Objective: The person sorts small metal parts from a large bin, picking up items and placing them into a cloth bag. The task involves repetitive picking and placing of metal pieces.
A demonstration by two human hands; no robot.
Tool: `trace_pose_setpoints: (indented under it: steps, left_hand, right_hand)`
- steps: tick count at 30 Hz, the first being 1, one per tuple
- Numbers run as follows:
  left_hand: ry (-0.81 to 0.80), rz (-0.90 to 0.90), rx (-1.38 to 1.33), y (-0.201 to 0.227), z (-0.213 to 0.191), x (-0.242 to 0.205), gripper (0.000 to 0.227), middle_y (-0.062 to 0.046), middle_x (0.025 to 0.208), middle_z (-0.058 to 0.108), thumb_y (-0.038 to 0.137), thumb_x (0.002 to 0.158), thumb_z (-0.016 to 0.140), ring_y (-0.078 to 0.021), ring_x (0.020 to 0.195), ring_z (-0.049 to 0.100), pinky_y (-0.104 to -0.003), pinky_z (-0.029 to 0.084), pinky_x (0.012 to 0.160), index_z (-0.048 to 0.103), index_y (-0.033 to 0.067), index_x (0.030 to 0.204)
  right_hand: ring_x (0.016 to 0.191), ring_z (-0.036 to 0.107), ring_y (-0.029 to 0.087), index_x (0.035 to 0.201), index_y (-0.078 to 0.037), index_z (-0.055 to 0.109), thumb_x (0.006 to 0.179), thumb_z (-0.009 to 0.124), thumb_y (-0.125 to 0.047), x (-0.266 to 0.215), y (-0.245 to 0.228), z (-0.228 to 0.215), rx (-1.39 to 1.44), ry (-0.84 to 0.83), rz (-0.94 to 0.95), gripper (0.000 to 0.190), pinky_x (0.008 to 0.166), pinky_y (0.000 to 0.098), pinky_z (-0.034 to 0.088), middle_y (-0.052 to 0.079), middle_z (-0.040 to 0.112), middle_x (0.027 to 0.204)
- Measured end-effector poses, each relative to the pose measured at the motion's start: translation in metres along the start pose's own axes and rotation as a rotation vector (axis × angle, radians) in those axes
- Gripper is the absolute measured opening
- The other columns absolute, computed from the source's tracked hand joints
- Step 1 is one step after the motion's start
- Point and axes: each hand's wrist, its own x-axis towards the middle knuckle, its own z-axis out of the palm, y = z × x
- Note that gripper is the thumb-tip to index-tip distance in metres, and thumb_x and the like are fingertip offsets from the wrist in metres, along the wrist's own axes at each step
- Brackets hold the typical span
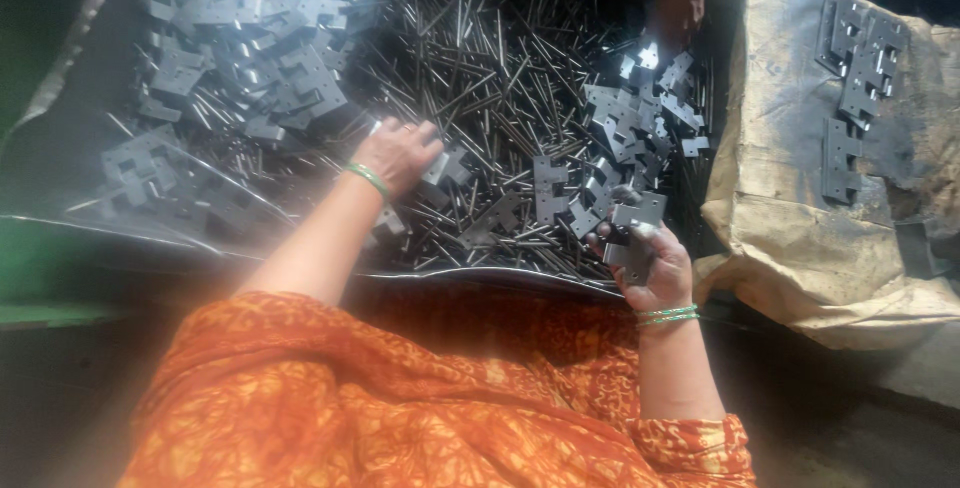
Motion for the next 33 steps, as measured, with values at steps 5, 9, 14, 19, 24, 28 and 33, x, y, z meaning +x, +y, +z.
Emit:
trace_pose_setpoints:
  steps: [5,9,14,19,24,28,33]
  left_hand:
    - [0.579,-0.47,-0.395,0.007,-0.015,0.001,0.028,-0.017,0.098,0.066,0.002,0.086,0.063,-0.0337,0.093,0.065,-0.045,0.054,0.081,0.063,0.0047,0.114]
    - [0.758,-1.094,-1.948,0.052,-0.052,-0.01,0.012,-0.01,0.093,0.065,0.002,0.098,0.059,-0.0211,0.076,0.064,-0.043,0.054,0.066,0.065,0.0051,0.108]
    - [0.471,-1.16,-2.775,0.144,-0.065,-0.023,0.028,-0.012,0.106,0.074,0.011,0.094,0.043,-0.0244,0.099,0.072,-0.043,0.059,0.091,0.065,0.0064,0.11]
    - [0.283,-0.974,-2.473,0.175,-0.077,-0.026,0.034,-0.011,0.098,0.071,0.027,0.107,0.041,-0.025,0.09,0.069,-0.039,0.055,0.081,0.064,0.0034,0.11]
    - [-0.118,-0.818,-2.052,0.126,-0.077,-0.047,0.06,-0.011,0.151,0.047,0.014,0.09,0.058,-0.0287,0.132,0.053,-0.044,0.053,0.104,0.044,0.0106,0.148]
    - [-0.206,-0.615,-0.29,0.015,-0.065,-0.079,0.062,-0.021,0.137,0.066,0.041,0.089,0.073,-0.0396,0.126,0.062,-0.048,0.047,0.106,0.061,0.0103,0.142]
    - [-0.392,-0.651,-0.196,-0.022,-0.044,-0.115,0.07,-0.024,0.128,0.068,0.03,0.082,0.07,-0.0429,0.122,0.062,-0.052,0.05,0.101,0.053,0.0146,0.148]
  right_hand:
    - [0.094,0.072,0.026,0.13,0.001,0.056,0.092,0.055,0.008,0.013,0.003,0.006,-0.166,0.124,-0.009,0.038,0.084,0.0409,0.063,0.016,0.069,0.111]
    - [0.101,0.074,0.024,0.126,-0.002,0.057,0.083,0.057,0.01,0.007,0.012,0.054,-0.367,-0.015,-0.079,0.045,0.085,0.0415,0.065,0.014,0.07,0.113]
    - [0.095,0.073,0.025,0.139,-0.006,0.062,0.094,0.062,0.001,-0.018,0.026,0.117,-1.183,-0.13,-0.301,0.046,0.082,0.0351,0.06,0.013,0.075,0.112]
    - [0.12,0.063,0.04,0.137,-0.002,0.059,0.084,0.059,0.006,-0.043,0.067,0.139,-1.503,-0.597,-0.628,0.054,0.098,0.0391,0.054,0.026,0.062,0.137]
    - [0.109,0.065,0.017,0.153,0.0,0.05,0.096,0.062,0.003,-0.022,0.032,0.09,-0.545,-0.22,-0.035,0.058,0.092,0.033,0.054,0.015,0.062,0.138]
    - [0.106,0.07,0.027,0.139,0.009,0.058,0.092,0.063,0.006,0.005,-0.075,0.016,-0.022,-0.123,-0.229,0.048,0.089,0.0366,0.062,0.021,0.069,0.123]
    - [0.097,0.071,0.034,0.126,0.006,0.066,0.089,0.057,0.01,0.059,-0.217,-0.115,-1.561,0.696,-1.014,0.038,0.082,0.0377,0.062,0.025,0.07,0.113]
